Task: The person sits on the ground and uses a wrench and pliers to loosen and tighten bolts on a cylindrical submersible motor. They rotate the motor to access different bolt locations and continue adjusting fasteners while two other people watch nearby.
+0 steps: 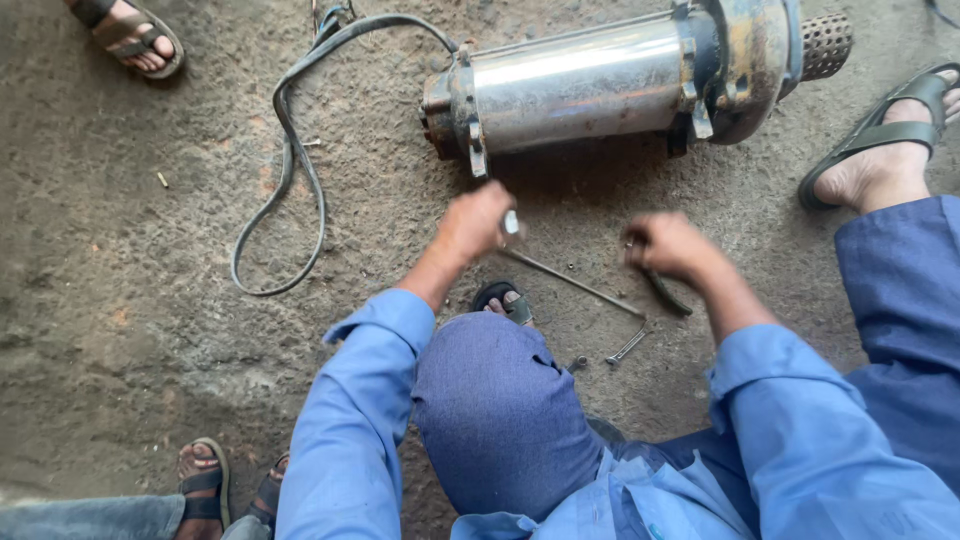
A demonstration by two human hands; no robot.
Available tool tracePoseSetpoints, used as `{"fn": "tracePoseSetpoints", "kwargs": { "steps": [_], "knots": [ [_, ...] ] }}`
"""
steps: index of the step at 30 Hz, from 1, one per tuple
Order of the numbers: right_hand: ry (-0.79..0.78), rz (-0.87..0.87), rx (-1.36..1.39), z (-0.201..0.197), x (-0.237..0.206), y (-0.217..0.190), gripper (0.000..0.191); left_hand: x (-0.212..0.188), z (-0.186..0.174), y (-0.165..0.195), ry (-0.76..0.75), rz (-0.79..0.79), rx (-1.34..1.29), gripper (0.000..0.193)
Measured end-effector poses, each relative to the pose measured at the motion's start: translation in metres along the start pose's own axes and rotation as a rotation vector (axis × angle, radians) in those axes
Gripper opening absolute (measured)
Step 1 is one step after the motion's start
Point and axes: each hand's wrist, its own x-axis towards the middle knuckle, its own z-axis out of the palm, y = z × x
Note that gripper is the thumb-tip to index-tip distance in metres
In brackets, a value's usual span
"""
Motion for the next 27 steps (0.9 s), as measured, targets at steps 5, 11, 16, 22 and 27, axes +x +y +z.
{"fn": "tracePoseSetpoints", "kwargs": {
  "steps": [5,11,16,22,27],
  "knots": [
    [1.160,-0.201,0.178,-0.076,0.015,0.011,0.045,0.004,-0.042,-0.017,0.303,0.031,-0.114,0.045],
    [0.845,0.028,1.207,-0.066,0.020,0.060,0.028,-0.007,0.024,-0.066,0.671,-0.511,-1.012,0.028],
    [0.529,0.020,1.121,-0.045,0.042,0.028,0.063,0.013,0.063,-0.070,0.488,-0.456,-1.491,0.043],
    [0.416,0.055,1.578,-0.059,0.057,-0.016,0.055,0.048,0.056,-0.045,0.319,-0.718,-1.452,0.030],
    [0.379,0.231,1.611,-0.073,0.066,-0.028,0.022,0.062,0.067,-0.039,0.431,-0.680,-1.173,0.036]
  ]
}}
